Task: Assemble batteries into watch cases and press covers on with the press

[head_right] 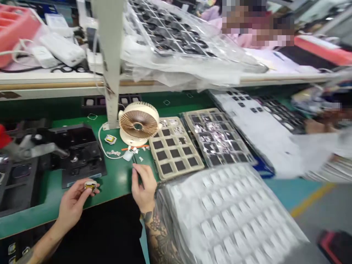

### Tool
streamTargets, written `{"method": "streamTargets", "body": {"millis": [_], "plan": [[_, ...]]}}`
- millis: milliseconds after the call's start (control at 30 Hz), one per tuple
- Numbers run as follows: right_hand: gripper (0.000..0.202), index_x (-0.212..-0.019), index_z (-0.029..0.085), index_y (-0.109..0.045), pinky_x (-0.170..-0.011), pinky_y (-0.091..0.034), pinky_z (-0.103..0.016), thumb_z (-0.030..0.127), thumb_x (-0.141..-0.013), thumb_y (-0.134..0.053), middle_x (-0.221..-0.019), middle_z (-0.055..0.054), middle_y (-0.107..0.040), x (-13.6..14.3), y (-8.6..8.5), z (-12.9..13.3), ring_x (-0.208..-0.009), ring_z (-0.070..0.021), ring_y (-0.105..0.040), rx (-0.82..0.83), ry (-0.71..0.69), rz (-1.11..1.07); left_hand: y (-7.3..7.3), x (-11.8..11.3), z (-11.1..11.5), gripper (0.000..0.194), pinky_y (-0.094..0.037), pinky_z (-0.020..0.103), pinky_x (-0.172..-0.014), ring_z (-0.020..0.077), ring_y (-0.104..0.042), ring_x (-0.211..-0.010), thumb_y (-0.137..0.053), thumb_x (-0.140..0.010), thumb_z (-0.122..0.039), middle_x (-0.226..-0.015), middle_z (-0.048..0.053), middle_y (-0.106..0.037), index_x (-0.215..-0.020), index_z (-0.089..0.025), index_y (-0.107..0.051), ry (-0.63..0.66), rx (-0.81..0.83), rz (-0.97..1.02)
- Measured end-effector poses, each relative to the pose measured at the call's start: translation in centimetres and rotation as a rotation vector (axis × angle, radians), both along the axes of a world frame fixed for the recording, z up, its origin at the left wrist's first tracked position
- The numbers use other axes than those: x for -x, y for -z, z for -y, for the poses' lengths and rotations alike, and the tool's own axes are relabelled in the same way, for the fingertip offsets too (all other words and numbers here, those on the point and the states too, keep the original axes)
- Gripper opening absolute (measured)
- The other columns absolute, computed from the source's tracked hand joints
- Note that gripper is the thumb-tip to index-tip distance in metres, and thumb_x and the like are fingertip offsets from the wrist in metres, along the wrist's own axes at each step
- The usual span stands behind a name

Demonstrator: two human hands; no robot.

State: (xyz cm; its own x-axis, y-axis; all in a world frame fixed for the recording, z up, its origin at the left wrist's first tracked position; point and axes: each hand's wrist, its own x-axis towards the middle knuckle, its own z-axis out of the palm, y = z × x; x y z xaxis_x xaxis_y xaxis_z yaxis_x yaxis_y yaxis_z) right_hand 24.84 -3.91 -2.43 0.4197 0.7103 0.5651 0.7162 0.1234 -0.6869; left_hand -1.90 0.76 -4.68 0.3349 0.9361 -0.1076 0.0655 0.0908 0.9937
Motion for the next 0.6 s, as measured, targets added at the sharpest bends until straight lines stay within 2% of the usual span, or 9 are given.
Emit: {"method": "streamTargets", "body": {"millis": [133,233,300,467,600], "plan": [[0.035,-0.14,0.025,-0.069,-0.094,-0.06,-0.045,0.021,-0.106,-0.065,-0.118,-0.01,-0.073,0.9,2.4,2.7,-0.108,-0.0255,-0.069,0.215,0.066,0.15,-0.1,-1.0,-0.4,0.028,-0.068,0.035,-0.078,0.0248,-0.084,-0.091,-0.07,-0.108,-0.04,-0.113,0.012,-0.086,-0.126,-0.019,-0.072,0.06,0.005,-0.016],[0.041,-0.146,0.023,-0.065,-0.098,-0.056,-0.05,0.034,-0.106,-0.067,-0.128,-0.014,-0.07,1.0,2.9,3.0,-0.117,-0.0307,-0.065,0.374,0.127,0.259,0.0,-2.2,-0.6,0.032,-0.069,0.036,-0.076,0.0252,-0.084,-0.088,-0.071,-0.107,-0.041,-0.11,0.012,-0.086,-0.129,-0.018,-0.071,0.092,-0.003,0.007],[0.043,-0.147,0.022,-0.064,-0.102,-0.055,-0.052,0.036,-0.107,-0.066,-0.134,-0.016,-0.067,1.2,2.8,2.9,-0.123,-0.0326,-0.063,0.438,0.141,0.295,0.2,-2.6,-0.7,0.033,-0.069,0.036,-0.076,0.025,-0.084,-0.088,-0.072,-0.107,-0.04,-0.11,0.012,-0.086,-0.131,-0.018,-0.071,0.109,-0.015,0.007],[0.038,-0.143,0.022,-0.066,-0.104,-0.054,-0.052,0.031,-0.106,-0.064,-0.133,-0.015,-0.069,1.3,2.5,2.9,-0.123,-0.0321,-0.063,0.442,0.121,0.303,0.6,-2.4,-0.9,0.037,-0.069,0.035,-0.076,0.0237,-0.083,-0.087,-0.072,-0.107,-0.04,-0.115,0.012,-0.085,-0.136,-0.018,-0.071,0.15,-0.032,-0.002],[0.035,-0.141,0.022,-0.067,-0.104,-0.058,-0.047,0.027,-0.107,-0.062,-0.13,-0.013,-0.071,0.2,2.5,2.6,-0.121,-0.029,-0.068,0.371,0.159,0.199,0.5,-2.3,-1.0,0.035,-0.069,0.034,-0.078,0.0231,-0.084,-0.088,-0.072,-0.106,-0.04,-0.114,0.011,-0.085,-0.135,-0.02,-0.072,0.172,-0.049,-0.003]]}}
